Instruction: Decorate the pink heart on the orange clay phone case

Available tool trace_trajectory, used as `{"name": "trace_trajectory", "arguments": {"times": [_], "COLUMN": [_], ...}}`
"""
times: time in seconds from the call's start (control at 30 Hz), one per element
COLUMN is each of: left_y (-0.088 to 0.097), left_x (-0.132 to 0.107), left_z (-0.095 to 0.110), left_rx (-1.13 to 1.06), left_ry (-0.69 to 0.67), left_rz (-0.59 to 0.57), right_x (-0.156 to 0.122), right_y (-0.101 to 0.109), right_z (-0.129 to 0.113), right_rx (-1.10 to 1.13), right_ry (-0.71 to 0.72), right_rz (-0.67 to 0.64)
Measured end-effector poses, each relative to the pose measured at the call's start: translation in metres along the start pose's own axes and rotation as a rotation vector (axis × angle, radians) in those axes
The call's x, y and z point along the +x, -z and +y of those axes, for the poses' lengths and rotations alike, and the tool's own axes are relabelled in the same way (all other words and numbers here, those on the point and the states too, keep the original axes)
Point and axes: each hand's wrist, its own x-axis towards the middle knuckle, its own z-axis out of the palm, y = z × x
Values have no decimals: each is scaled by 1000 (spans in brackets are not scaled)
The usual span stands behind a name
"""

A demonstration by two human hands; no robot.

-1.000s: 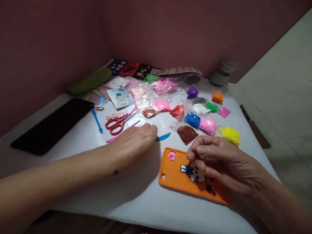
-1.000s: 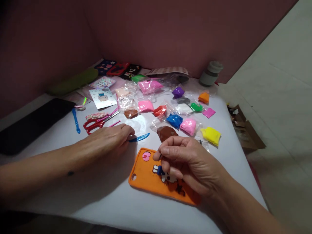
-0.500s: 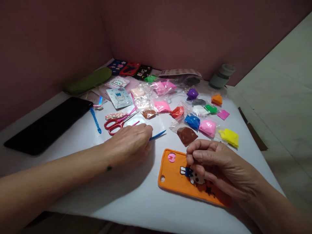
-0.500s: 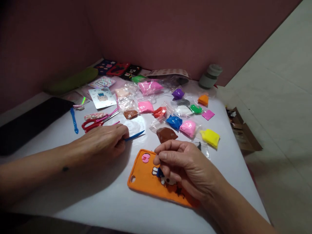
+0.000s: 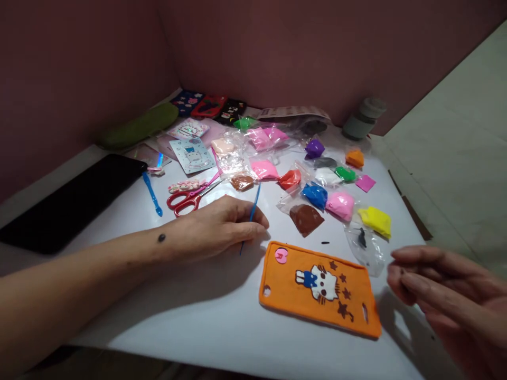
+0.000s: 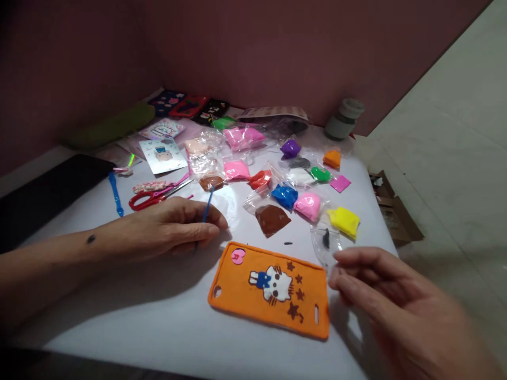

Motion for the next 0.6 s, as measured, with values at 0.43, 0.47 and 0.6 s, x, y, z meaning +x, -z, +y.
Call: {"name": "trace_trajectory", "arguments": {"times": [0.43,0.47,0.6], "left_y": [-1,0,5], "left_x": [-4,-6,-15], "left_z": [1,-1,-2], "left_rx": [-10,-13,40], "left_ry": [161,185,261], "left_rz": [-180,-192,-251], "right_x": [-15,-13,-1], "right_y": [-11,-17,-38], "right_z": [20,15,0], "right_rx": [281,291,216], "right_ry": [-257,-253,-201], "right_rz": [57,50,-26]}}
